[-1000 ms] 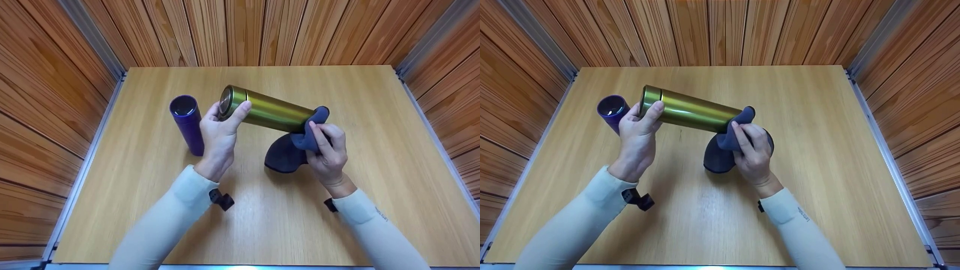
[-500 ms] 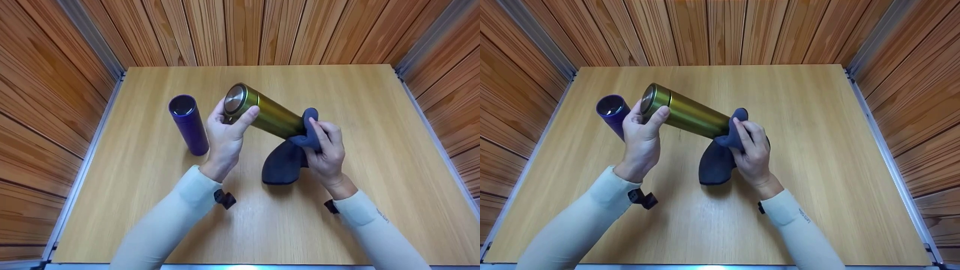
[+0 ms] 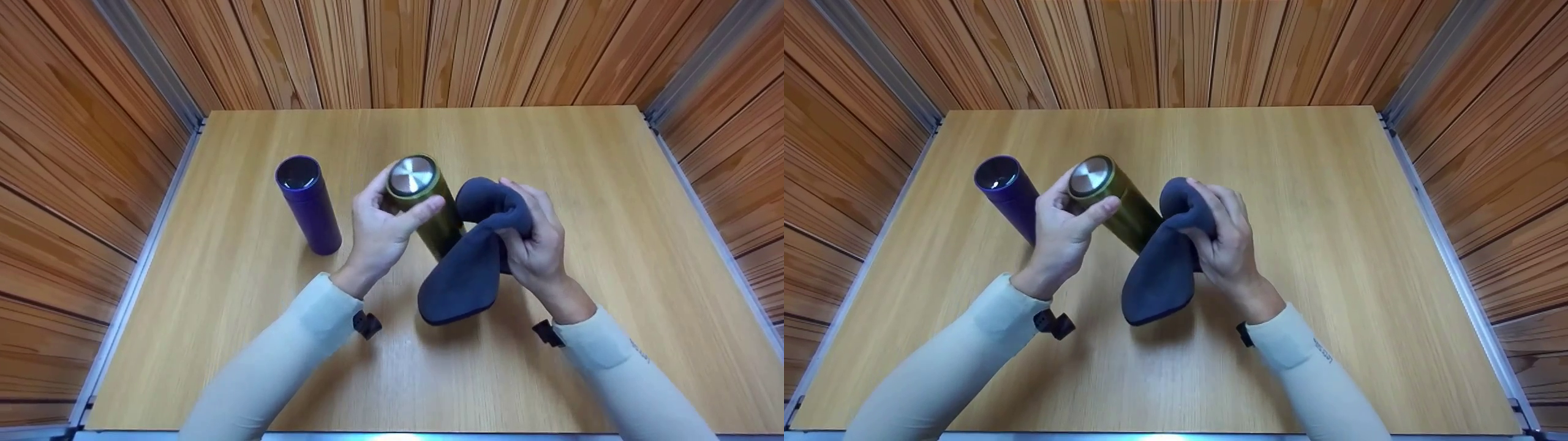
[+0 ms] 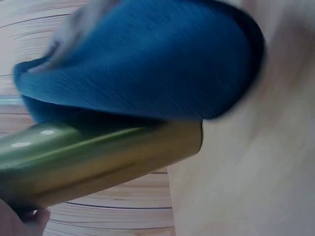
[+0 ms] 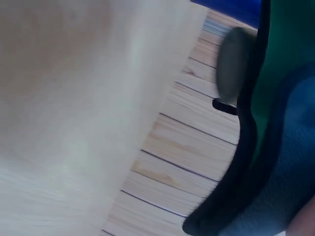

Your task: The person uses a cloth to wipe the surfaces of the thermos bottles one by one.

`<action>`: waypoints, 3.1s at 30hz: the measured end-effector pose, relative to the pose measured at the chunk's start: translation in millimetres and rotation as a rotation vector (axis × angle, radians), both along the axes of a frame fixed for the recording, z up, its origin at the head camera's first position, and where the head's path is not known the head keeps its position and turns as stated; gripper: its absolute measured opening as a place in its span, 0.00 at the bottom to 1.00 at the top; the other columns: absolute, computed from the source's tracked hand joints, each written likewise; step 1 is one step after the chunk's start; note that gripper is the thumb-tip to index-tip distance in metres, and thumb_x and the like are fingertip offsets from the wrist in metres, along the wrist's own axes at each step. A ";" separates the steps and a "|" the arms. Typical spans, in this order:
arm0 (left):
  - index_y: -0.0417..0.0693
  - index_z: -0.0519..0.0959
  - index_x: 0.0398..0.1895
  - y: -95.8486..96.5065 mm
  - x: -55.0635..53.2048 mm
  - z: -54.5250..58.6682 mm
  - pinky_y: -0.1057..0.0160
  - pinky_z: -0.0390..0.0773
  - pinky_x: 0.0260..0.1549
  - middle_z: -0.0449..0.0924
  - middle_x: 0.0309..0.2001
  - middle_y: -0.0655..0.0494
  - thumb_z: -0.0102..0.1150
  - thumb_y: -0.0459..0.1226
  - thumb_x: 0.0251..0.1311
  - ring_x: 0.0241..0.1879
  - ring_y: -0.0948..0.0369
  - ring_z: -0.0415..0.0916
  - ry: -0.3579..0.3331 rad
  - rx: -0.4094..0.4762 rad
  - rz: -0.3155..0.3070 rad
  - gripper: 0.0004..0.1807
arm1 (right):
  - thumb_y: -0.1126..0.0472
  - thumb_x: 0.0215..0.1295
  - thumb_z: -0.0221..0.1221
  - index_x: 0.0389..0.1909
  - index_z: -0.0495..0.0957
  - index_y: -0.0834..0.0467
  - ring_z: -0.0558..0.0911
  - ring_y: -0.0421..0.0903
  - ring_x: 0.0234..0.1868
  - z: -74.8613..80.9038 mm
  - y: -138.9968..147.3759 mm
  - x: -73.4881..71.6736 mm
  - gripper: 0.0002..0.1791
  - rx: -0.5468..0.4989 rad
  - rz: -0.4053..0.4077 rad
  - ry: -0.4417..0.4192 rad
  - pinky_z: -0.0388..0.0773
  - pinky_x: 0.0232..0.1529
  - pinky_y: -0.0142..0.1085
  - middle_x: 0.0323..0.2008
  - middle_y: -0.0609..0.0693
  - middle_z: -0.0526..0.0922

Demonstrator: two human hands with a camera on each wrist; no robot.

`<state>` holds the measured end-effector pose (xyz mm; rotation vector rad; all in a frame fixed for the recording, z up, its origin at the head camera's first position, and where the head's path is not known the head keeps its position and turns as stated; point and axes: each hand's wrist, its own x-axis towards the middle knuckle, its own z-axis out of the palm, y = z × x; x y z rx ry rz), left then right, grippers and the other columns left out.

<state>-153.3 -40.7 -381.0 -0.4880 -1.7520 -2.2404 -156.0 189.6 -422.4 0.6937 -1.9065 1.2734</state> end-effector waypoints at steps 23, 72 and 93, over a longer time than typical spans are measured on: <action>0.38 0.81 0.58 12.1 9.2 -4.8 0.66 0.75 0.60 0.83 0.54 0.48 0.76 0.35 0.55 0.54 0.59 0.80 0.284 -0.611 0.168 0.27 | 0.50 0.70 0.65 0.76 0.66 0.52 0.76 0.55 0.54 88.8 -26.5 21.2 0.36 0.609 0.034 -0.267 0.78 0.49 0.51 0.59 0.61 0.78; 0.38 0.79 0.60 8.0 7.5 -15.4 0.63 0.79 0.57 0.85 0.53 0.47 0.71 0.24 0.57 0.51 0.56 0.83 0.411 -0.703 0.236 0.25 | 0.59 0.77 0.58 0.57 0.80 0.64 0.85 0.45 0.38 78.6 -23.8 4.8 0.15 0.155 0.137 -0.580 0.81 0.45 0.31 0.41 0.51 0.86; 0.38 0.80 0.56 12.5 5.8 -18.5 0.62 0.80 0.56 0.85 0.49 0.48 0.59 0.33 0.73 0.49 0.56 0.83 0.527 -0.887 0.315 0.13 | 0.49 0.70 0.63 0.72 0.69 0.65 0.76 0.51 0.38 86.3 -42.0 24.0 0.36 0.563 -0.027 -0.488 0.73 0.32 0.42 0.53 0.59 0.77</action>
